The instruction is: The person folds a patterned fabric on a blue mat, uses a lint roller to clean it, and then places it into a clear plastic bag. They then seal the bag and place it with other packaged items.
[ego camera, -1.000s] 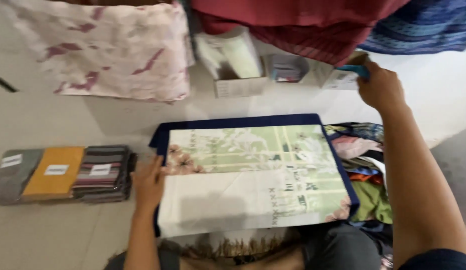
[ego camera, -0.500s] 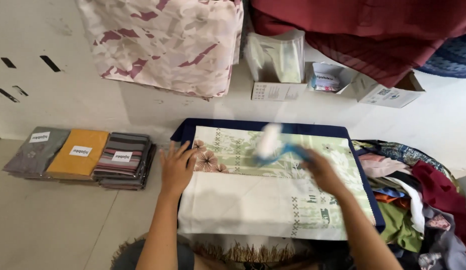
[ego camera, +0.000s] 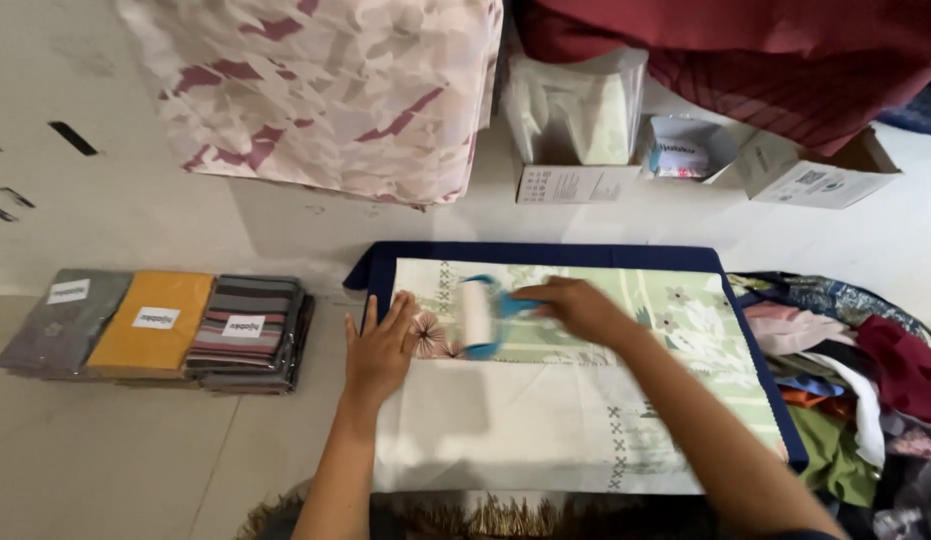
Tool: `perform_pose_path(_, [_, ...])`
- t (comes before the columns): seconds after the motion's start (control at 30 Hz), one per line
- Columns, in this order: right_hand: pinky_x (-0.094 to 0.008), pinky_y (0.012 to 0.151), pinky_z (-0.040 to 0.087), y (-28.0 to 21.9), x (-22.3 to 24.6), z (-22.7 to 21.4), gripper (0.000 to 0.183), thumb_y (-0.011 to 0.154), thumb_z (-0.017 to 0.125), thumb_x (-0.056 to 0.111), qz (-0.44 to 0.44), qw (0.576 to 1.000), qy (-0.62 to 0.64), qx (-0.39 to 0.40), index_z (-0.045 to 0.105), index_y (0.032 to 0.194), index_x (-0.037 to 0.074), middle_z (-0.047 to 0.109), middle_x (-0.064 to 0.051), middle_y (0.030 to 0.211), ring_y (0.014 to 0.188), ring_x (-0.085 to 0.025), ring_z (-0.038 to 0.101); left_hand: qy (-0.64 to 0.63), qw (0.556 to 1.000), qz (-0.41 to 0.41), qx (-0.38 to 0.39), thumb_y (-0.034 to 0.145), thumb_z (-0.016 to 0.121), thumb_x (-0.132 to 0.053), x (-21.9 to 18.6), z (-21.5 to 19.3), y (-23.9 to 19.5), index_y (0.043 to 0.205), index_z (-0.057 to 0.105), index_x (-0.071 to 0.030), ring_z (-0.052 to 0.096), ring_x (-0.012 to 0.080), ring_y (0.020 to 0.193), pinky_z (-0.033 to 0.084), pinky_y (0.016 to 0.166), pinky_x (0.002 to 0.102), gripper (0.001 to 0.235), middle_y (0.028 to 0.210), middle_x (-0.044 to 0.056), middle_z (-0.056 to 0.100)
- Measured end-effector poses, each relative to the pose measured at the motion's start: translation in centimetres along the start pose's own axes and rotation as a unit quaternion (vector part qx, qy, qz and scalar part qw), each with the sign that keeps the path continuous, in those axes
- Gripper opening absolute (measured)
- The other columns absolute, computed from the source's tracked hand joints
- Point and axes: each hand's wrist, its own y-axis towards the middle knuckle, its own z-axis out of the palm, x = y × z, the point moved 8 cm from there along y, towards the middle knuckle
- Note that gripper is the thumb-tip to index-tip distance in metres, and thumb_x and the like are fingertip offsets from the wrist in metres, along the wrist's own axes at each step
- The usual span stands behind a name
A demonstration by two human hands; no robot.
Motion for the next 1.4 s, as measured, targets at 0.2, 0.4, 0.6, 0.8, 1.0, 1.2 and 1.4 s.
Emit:
perform_pose_path(0.2, [-0.045,0.086,0.057,-11.2,-8.4,-8.7,0.042,0.089,0.069,0.020,0.165,0.985,-0.044,-0.007,0.075,0.128,0.033,0.077,-0.013,0.091,0.090,-0.038,0.075,0.023,1.000,0.006,-0.002,0.104,0.031,-0.039,0.2,0.3,0.1,0.159,0.033,-0.032,0.020,0.0315,0.156,0.014,0.118,0.071,0.056,0.167,-0.012,0.030])
perform_pose_path(0.4, [-0.030,0.080,0.069,-21.9,-18.5,-13.7,0.059,0.084,0.076,0.020,0.344,0.925,-0.143,0.081,0.063,0.138,0.040,0.065,0.011,0.143,0.081,-0.016,0.080,-0.014,0.997,0.002,-0.078,0.104,0.022,-0.048,0.4,1.0,0.4,0.159,0.031,-0.030,0.019,0.0294,0.154,0.005,0.121,0.066,0.059,0.163,-0.015,0.033])
perform_pose_path(0.6, [-0.032,0.087,0.065,-24.8,-18.7,-17.2,0.042,0.092,0.070,0.031,0.393,0.876,-0.264,0.097,0.068,0.131,0.045,0.077,0.011,0.121,0.088,-0.014,0.081,0.012,0.997,-0.008,-0.070,0.101,0.032,-0.043,1.2,1.9,0.9,0.159,0.029,-0.033,0.019,0.0275,0.155,0.008,0.121,0.066,0.059,0.164,-0.019,0.030])
perform_pose_path(0.8, [-0.039,0.101,0.056,-15.5,-11.2,-14.4,0.043,0.095,0.054,0.044,0.297,0.911,-0.257,0.129,0.063,0.137,0.049,0.074,0.006,0.120,0.098,-0.018,0.073,0.034,0.998,-0.012,-0.056,0.102,0.032,-0.043,1.0,1.7,0.9,0.160,0.027,-0.033,0.017,0.0255,0.155,0.008,0.122,0.063,0.059,0.164,-0.019,0.028])
perform_pose_path(1.0, [-0.045,0.081,0.058,-3.9,0.0,-5.5,0.038,0.098,0.057,0.035,-0.019,0.977,-0.205,0.061,0.064,0.134,0.044,0.069,-0.010,0.082,0.081,-0.030,0.072,0.004,0.999,-0.031,0.032,0.107,0.029,-0.037,0.2,0.5,0.3,0.163,0.026,-0.032,0.009,0.0286,0.159,0.003,0.122,0.066,0.057,0.170,-0.012,0.021])
perform_pose_path(1.2, [-0.049,0.080,0.055,-1.3,3.1,-0.4,0.032,0.099,0.055,0.039,-0.072,0.973,-0.215,0.048,0.065,0.129,0.045,0.069,-0.007,0.092,0.088,-0.032,0.072,0.001,0.999,-0.024,0.029,0.106,0.034,-0.034,-0.1,0.0,0.1,0.163,0.025,-0.032,0.011,0.0305,0.158,0.005,0.122,0.067,0.057,0.170,-0.010,0.022])
perform_pose_path(1.4, [-0.048,0.087,0.056,-7.5,-4.7,-6.4,0.036,0.095,0.060,0.032,0.081,0.962,-0.244,0.092,0.067,0.128,0.046,0.073,-0.006,0.092,0.092,-0.031,0.073,-0.009,0.998,-0.031,0.045,0.105,0.025,-0.040,0.1,0.1,0.2,0.162,0.025,-0.034,0.008,0.0283,0.159,0.005,0.123,0.065,0.058,0.170,-0.014,0.020])
